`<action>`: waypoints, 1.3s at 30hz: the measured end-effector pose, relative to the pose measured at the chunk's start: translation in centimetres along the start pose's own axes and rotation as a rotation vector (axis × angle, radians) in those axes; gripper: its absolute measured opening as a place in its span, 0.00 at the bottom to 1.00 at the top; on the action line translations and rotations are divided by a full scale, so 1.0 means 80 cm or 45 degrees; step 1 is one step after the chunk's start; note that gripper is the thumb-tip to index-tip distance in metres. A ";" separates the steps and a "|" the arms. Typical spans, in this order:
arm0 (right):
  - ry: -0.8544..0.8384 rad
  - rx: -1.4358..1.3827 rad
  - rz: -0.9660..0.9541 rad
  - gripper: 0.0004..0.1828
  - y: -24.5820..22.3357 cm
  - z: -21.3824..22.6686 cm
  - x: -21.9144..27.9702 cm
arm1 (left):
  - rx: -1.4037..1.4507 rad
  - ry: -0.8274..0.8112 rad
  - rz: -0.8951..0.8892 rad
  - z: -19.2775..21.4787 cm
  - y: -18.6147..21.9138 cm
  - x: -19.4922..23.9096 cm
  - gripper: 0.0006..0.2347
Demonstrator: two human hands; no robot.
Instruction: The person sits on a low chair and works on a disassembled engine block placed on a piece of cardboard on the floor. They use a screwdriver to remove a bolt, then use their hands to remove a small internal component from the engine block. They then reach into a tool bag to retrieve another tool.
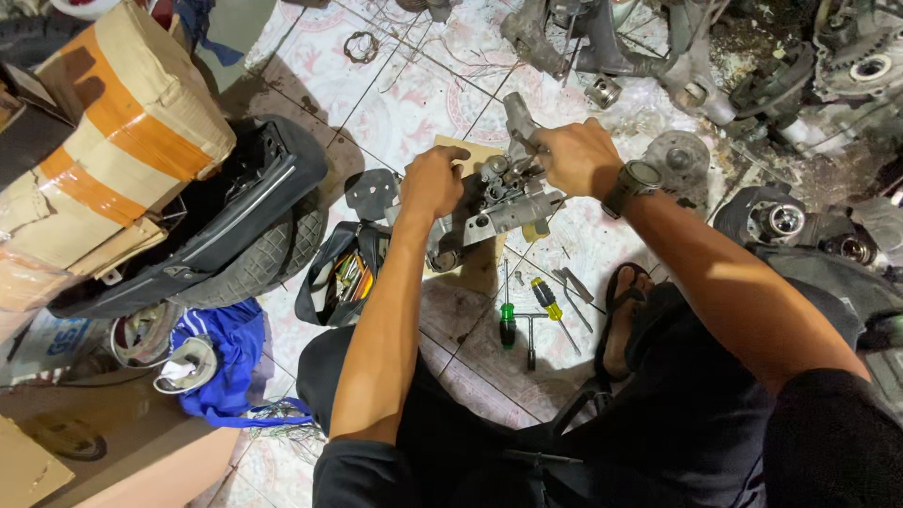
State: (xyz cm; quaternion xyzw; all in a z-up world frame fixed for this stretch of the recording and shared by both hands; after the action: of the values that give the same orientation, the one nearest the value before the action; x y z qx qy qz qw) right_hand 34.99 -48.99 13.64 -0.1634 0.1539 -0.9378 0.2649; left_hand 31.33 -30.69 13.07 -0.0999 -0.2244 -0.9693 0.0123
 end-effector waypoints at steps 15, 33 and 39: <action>0.643 0.424 0.462 0.04 -0.002 -0.049 -0.016 | 0.136 -0.180 0.009 -0.030 0.006 0.000 0.11; 0.294 -0.084 -0.108 0.10 0.052 -0.080 -0.045 | 0.106 -0.227 -0.012 -0.074 -0.019 -0.013 0.12; -0.004 -0.127 -0.268 0.12 0.027 -0.020 -0.025 | 0.166 -0.184 0.061 -0.066 -0.039 0.002 0.10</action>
State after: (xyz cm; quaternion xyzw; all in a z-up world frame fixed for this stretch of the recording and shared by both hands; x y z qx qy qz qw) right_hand 36.95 -49.30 10.98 -0.1931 0.1820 -0.9513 0.1568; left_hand 29.94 -30.19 7.08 -0.1741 -0.2848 -0.9423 0.0257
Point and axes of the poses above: each hand's wrist, its own x-axis away from the middle knuckle, its own z-axis out of the back of the hand, y = z × x, the point moved 10 cm from there along -x, towards the middle knuckle, and after that the axes turned 5 degrees about -x, right-handed, at the moved point
